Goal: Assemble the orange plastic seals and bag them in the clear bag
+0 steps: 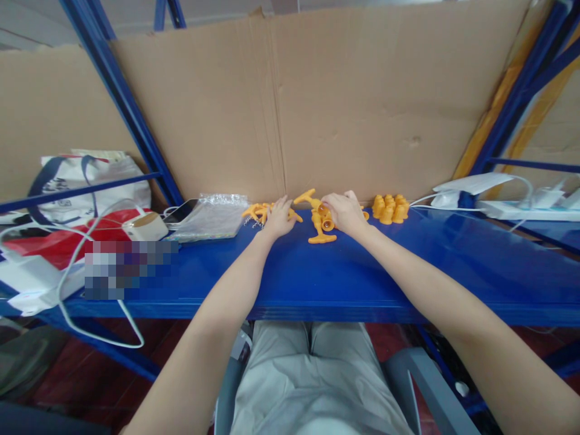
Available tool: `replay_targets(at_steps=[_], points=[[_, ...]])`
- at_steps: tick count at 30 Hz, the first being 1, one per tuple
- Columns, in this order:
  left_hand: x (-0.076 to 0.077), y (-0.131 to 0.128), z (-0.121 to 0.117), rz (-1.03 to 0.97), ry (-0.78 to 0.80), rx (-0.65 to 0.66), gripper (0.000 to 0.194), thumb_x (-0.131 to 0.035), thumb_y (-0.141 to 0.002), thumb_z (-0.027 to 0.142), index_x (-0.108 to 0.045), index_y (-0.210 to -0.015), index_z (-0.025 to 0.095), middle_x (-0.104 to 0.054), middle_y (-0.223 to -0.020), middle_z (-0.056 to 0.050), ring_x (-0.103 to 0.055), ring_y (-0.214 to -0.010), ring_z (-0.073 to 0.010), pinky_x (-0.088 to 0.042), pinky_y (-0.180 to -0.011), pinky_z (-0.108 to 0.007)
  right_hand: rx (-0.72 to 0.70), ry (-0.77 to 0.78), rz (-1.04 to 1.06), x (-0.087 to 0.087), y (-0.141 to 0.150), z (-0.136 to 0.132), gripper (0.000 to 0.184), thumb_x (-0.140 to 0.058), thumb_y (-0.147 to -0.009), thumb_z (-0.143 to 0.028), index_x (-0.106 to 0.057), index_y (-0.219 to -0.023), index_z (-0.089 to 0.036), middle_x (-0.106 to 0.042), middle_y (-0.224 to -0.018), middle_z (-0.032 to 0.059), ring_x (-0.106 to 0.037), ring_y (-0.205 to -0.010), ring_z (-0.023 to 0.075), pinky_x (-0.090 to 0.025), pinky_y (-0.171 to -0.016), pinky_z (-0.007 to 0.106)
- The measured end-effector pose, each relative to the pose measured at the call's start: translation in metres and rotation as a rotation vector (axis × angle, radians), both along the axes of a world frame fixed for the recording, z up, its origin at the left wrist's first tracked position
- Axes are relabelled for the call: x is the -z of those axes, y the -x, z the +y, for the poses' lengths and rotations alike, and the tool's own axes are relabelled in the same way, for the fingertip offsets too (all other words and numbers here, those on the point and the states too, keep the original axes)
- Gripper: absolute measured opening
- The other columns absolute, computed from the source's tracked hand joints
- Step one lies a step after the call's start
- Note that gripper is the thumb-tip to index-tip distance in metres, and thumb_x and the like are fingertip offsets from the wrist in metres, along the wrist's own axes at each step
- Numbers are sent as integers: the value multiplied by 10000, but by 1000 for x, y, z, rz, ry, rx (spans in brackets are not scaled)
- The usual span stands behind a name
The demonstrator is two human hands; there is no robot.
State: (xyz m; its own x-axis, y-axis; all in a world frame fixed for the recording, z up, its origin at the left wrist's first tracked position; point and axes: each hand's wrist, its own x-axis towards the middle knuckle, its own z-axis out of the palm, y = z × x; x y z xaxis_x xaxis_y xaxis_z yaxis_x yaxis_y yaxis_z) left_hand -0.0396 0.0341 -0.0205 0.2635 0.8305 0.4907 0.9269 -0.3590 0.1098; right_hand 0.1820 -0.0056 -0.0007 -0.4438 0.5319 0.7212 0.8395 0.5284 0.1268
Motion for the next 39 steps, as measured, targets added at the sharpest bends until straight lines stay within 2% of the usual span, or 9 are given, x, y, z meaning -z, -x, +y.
replay_targets(at_steps=[3,8,12,16,20,24,28,33,39], points=[[-13,-9,-16,4,-135,127,575,-463,-965,309,-368,-1531,267,-303,-1639,-92,-247,-1516,-296,-190,-1209,-598,-69,-1,-128,-2,-3,-1,325,-326,-986,-151,-643,-1047,-179,-709,-934,89,-585,-854,221,-259,-828,352],[-20,-23,-27,20,-135,254,441,-328,-992,160,-590,-1328,272,-580,-1443,-59,-447,-1404,-221,-110,-1225,-599,-116,-24,-165,-7,-7,-3,360,-309,-981,-129,-645,-1099,-181,-714,-993,92,-581,-887,218,-262,-841,353],[-19,-21,-23,32,-173,245,347,-394,-969,153,-665,-1168,237,-695,-1222,-64,-574,-1237,-223,-151,-1230,-574,-101,20,-154,-12,-15,0,349,-343,-957,-117,-662,-1086,-178,-729,-972,92,-602,-888,219,-270,-855,355],[-21,-18,-23,73,-242,265,274,-433,-965,180,-679,-1083,209,-709,-1073,-70,-622,-1092,-223,-205,-1228,-533,-49,121,-111,-14,-22,2,345,-390,-934,-104,-673,-1122,-165,-742,-1062,121,-626,-984,238,-288,-867,354],[-23,-24,-29,117,-294,304,255,-450,-956,193,-679,-1066,178,-697,-1019,-91,-623,-1061,-238,-296,-1184,-503,-29,176,-72,-13,-19,-1,367,-345,-1006,-196,-670,-1172,-160,-723,-1173,140,-609,-1084,253,-305,-894,362],[-22,-33,-33,159,-345,357,279,-424,-960,204,-689,-1038,169,-694,-960,-100,-626,-988,-250,-425,-1037,-468,-51,188,-88,-11,-10,-3,379,-352,-1041,-322,-683,-1154,-177,-738,-1126,129,-606,-1079,258,-306,-903,372],[-22,-36,-35,187,-318,368,291,-428,-954,213,-704,-1008,140,-697,-936,-119,-629,-934,-253,-469,-901,-409,-17,250,-104,-12,-5,-2,333,-399,-1028,-293,-682,-1139,-156,-735,-1127,136,-617,-1083,262,-302,-891,367],[-21,-37,-37,185,-278,364,294,-440,-940,205,-720,-1013,151,-710,-955,-117,-637,-932,-242,-464,-902,-399,23,275,-182,-17,-3,-8,297,-429,-1009,-232,-669,-1168,-159,-721,-1145,144,-604,-1106,276,-291,-854,366],[-21,-40,-36,194,-263,360,284,-457,-925,220,-732,-936,150,-715,-901,-119,-648,-889,-240,-469,-870,-399,90,253,-262,-22,2,-15,197,-513,-960,-198,-663,-1076,-144,-714,-1090,147,-583,-1064,288,-268,-838,369]])
